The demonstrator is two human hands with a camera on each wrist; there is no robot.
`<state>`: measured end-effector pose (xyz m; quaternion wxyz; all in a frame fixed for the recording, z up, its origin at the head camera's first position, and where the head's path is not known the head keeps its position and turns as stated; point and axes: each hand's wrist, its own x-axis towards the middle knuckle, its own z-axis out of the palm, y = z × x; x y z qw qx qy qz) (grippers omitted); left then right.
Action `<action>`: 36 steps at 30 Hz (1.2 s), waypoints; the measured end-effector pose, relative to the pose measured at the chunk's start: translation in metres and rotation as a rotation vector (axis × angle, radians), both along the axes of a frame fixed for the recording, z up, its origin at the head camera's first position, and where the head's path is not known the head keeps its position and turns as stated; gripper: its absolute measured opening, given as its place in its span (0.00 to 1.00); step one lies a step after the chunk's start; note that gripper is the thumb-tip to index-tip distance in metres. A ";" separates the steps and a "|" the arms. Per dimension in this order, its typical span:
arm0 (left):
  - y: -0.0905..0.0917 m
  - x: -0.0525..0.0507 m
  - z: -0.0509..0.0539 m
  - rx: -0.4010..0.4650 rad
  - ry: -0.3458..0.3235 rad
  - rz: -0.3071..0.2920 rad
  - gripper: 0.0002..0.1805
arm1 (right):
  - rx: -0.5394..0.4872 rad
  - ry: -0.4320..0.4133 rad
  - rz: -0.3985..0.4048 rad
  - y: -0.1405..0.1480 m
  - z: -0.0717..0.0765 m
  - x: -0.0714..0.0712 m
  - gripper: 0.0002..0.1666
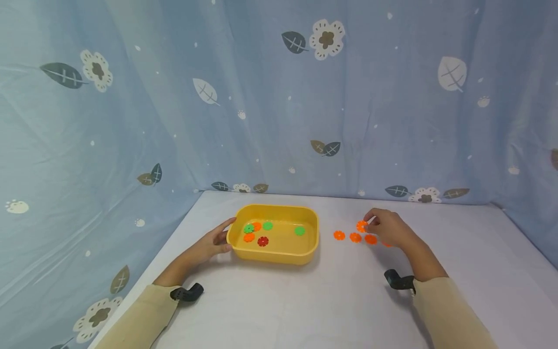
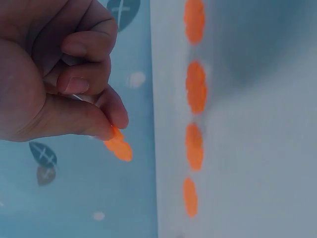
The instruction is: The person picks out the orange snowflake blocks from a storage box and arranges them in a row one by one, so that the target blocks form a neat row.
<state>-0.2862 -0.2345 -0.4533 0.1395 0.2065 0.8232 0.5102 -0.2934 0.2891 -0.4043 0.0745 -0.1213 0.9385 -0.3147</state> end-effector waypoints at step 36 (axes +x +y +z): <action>-0.001 -0.003 -0.009 0.006 0.004 0.038 0.47 | 0.069 -0.044 -0.178 0.108 -0.029 0.017 0.18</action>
